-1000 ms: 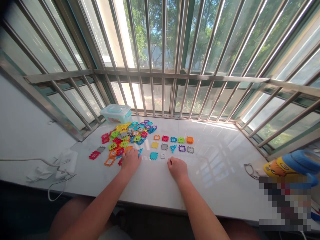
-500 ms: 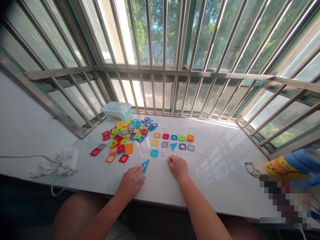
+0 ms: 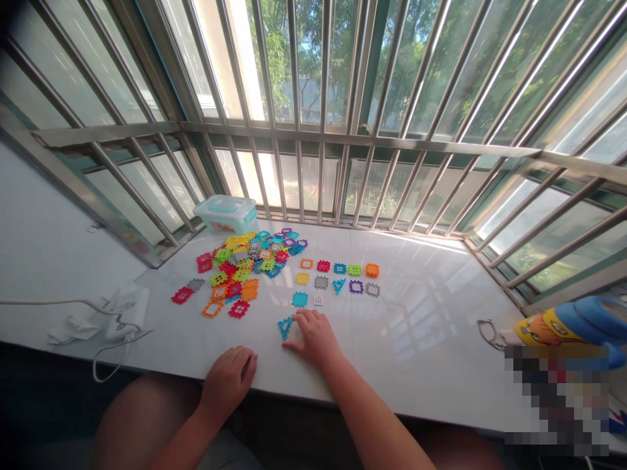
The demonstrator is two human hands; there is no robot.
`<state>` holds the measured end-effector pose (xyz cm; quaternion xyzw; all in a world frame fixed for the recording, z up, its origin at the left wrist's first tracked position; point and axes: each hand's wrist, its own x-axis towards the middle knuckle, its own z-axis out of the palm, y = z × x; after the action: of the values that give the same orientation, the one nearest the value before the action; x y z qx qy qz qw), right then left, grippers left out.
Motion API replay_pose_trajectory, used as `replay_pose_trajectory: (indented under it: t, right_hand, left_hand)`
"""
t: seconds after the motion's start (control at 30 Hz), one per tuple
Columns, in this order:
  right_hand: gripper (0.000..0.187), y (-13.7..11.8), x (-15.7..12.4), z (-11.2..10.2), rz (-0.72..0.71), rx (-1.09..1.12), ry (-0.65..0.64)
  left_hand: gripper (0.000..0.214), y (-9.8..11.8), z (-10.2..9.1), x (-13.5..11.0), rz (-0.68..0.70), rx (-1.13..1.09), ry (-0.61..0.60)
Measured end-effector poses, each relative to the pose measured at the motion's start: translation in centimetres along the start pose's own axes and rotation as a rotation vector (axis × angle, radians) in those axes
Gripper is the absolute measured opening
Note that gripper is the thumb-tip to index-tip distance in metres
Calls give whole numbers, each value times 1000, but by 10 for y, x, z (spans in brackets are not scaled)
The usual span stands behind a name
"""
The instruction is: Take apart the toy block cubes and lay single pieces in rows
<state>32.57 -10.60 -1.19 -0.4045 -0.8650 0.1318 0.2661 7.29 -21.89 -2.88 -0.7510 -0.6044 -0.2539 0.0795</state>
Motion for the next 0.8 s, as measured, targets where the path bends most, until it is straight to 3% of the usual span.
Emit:
replay_pose_trajectory:
  t: [0.2, 0.43, 0.53, 0.63, 0.73, 0.8]
  right_hand:
    - [62, -2, 6, 4, 31, 33, -15]
    - [56, -2, 6, 2, 26, 72, -31]
    - [53, 0, 6, -2, -2, 114, 20]
    - [46, 19, 11, -18, 24, 105, 183]
    - [43, 58, 19, -44, 103, -3, 326]
    - [43, 89, 23, -62, 158, -108, 339]
  left_hand:
    - [24, -1, 7, -8, 76, 59, 83]
    - [22, -2, 7, -9, 93, 59, 90]
    - [21, -3, 9, -10, 99, 60, 94]
    - [21, -4, 10, -12, 112, 69, 97]
    - [21, -4, 10, -12, 126, 77, 92]
    - [20, -4, 9, -12, 128, 75, 89]
